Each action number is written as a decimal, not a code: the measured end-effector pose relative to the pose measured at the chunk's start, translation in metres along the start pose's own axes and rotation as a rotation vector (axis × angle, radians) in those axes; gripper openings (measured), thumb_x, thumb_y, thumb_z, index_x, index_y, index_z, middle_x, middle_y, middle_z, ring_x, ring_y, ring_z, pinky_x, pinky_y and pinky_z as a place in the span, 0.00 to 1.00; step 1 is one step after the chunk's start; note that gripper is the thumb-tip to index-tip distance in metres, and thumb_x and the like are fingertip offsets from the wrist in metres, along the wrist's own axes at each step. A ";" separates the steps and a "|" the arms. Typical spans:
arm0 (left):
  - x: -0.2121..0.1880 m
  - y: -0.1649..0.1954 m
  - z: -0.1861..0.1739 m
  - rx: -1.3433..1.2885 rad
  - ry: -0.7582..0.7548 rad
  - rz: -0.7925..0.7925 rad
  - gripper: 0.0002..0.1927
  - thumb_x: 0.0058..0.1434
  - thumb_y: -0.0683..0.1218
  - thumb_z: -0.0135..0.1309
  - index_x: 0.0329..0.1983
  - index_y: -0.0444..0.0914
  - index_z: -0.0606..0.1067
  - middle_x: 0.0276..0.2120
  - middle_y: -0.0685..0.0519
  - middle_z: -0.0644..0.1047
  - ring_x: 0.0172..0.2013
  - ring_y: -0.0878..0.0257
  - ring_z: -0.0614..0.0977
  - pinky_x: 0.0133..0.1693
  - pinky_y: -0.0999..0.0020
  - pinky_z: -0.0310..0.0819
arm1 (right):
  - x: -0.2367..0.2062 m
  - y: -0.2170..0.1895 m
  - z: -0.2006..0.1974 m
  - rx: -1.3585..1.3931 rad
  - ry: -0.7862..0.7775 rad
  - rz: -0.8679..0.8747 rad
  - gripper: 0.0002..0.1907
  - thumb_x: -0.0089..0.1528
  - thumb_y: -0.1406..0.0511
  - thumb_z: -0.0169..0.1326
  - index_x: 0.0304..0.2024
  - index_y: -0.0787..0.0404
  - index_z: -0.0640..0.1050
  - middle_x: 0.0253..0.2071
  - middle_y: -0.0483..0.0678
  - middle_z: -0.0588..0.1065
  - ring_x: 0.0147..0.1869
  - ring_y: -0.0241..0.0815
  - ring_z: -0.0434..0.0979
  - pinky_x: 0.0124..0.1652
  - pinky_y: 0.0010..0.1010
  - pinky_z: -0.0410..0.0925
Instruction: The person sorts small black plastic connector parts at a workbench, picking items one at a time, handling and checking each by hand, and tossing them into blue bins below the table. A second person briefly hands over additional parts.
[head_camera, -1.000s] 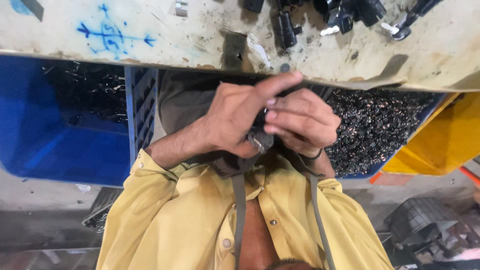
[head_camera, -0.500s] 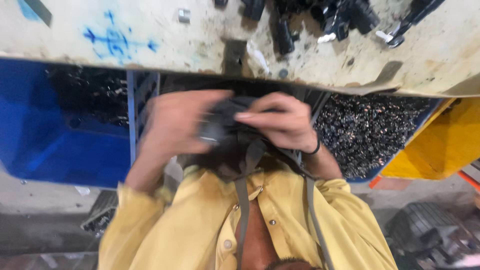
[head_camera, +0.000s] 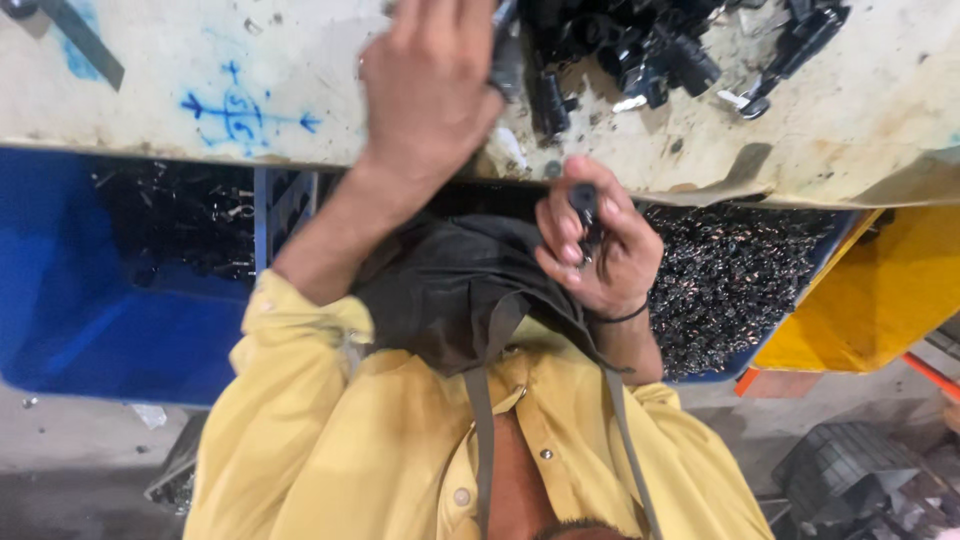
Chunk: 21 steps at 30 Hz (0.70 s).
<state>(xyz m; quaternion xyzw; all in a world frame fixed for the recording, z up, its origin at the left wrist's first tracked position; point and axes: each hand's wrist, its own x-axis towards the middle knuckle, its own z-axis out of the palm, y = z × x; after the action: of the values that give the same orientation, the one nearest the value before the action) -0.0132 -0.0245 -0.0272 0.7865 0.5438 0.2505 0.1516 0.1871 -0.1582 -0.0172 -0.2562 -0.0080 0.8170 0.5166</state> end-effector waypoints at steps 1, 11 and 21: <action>0.001 -0.004 -0.006 0.033 -0.009 0.041 0.26 0.47 0.39 0.60 0.52 0.36 0.73 0.42 0.46 0.75 0.41 0.46 0.78 0.37 0.54 0.73 | -0.001 -0.001 0.000 0.008 -0.030 -0.038 0.20 0.69 0.62 0.49 0.62 0.62 0.70 0.34 0.49 0.68 0.33 0.38 0.64 0.24 0.25 0.61; -0.076 -0.004 -0.063 -0.994 -0.064 -0.253 0.18 0.64 0.41 0.72 0.51 0.36 0.76 0.39 0.52 0.74 0.36 0.64 0.73 0.40 0.73 0.66 | 0.002 0.003 -0.021 0.107 -0.045 -0.037 0.13 0.70 0.65 0.51 0.56 0.57 0.66 0.41 0.53 0.73 0.36 0.38 0.69 0.24 0.22 0.61; -0.085 0.006 -0.041 -1.392 0.269 -0.460 0.16 0.59 0.41 0.66 0.45 0.39 0.71 0.40 0.51 0.73 0.42 0.62 0.78 0.45 0.66 0.79 | -0.002 0.019 -0.029 -0.068 0.022 -0.292 0.16 0.75 0.55 0.51 0.55 0.59 0.69 0.44 0.51 0.74 0.31 0.30 0.64 0.21 0.14 0.58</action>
<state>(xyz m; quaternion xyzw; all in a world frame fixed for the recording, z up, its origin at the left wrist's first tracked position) -0.0555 -0.1076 -0.0093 0.3375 0.4242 0.5931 0.5953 0.1840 -0.1764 -0.0474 -0.2785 -0.0670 0.7296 0.6210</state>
